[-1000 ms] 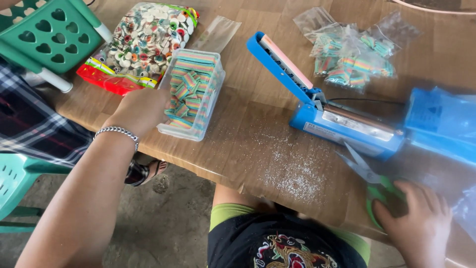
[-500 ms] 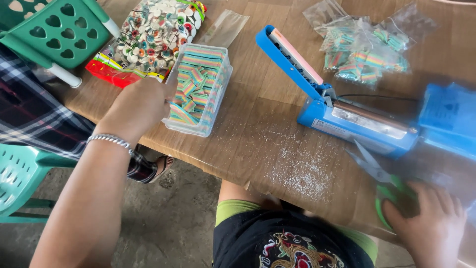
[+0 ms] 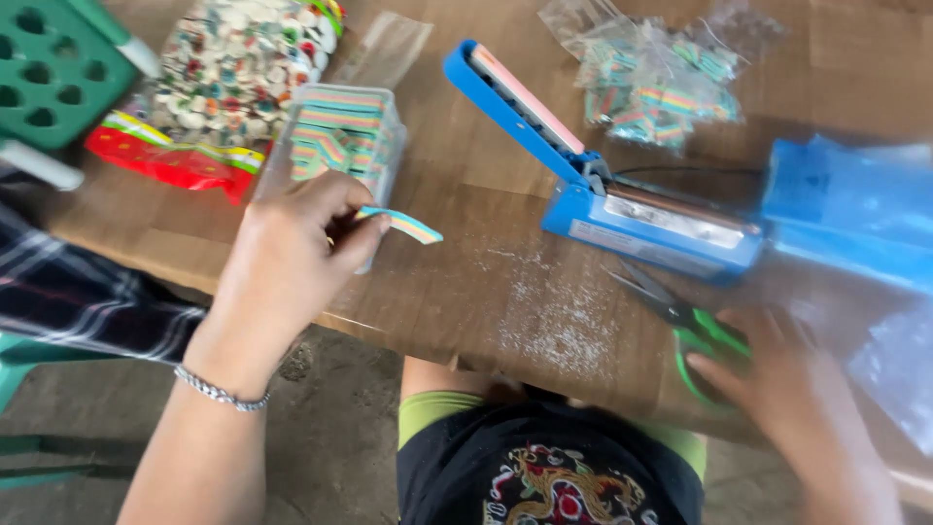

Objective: The person sits at a table and repeatedly picks up small, rectangular, multi-colored candy bars from a plastic container. Using green-handled scissors, they trim the edges of each candy bar to remove crumbs and uneven parts before placing the trimmed pieces back into the container.

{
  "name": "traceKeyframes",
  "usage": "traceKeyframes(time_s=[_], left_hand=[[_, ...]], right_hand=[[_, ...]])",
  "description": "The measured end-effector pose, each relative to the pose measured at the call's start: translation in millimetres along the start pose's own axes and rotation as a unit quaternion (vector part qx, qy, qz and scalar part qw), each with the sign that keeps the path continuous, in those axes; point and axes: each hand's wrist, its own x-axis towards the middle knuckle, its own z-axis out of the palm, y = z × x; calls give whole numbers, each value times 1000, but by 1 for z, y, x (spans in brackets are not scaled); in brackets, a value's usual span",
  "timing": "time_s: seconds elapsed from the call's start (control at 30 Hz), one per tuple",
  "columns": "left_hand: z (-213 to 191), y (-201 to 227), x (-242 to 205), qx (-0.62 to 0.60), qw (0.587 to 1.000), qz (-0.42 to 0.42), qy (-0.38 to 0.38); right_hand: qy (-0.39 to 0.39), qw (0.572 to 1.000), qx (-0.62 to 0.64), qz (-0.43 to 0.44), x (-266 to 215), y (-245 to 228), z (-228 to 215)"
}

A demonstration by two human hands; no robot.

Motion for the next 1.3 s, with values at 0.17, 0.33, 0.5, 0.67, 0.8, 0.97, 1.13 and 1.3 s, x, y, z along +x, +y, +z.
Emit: traceKeyframes(time_s=[0.17,0.33,0.5,0.67,0.8,0.97,1.13,1.3], left_hand=[[65,24,-9,-79,997,14,4],[119,66,-19,-142,987,31,69],[146,93,-38,-157,982,68,78],[144,103,-49,-127,984,109,54],[137,106,-49,-97,989,108,27],[135,103,-43,-115,986,115,42],[133,105,-37,-129,984,111,63],[135,105,-38,-144,985,67,67]], right_hand=[[81,986,57,-135,1,-32,-12],[62,938,292,-175,1,-93,-4],[-68,794,604,-8,11,-112,17],[-71,602,792,68,7,-100,49],[-42,618,783,65,6,-96,53],[2,803,595,-28,2,-106,18],[37,848,513,-126,0,-109,9],[62,864,475,-155,-1,-111,4]])
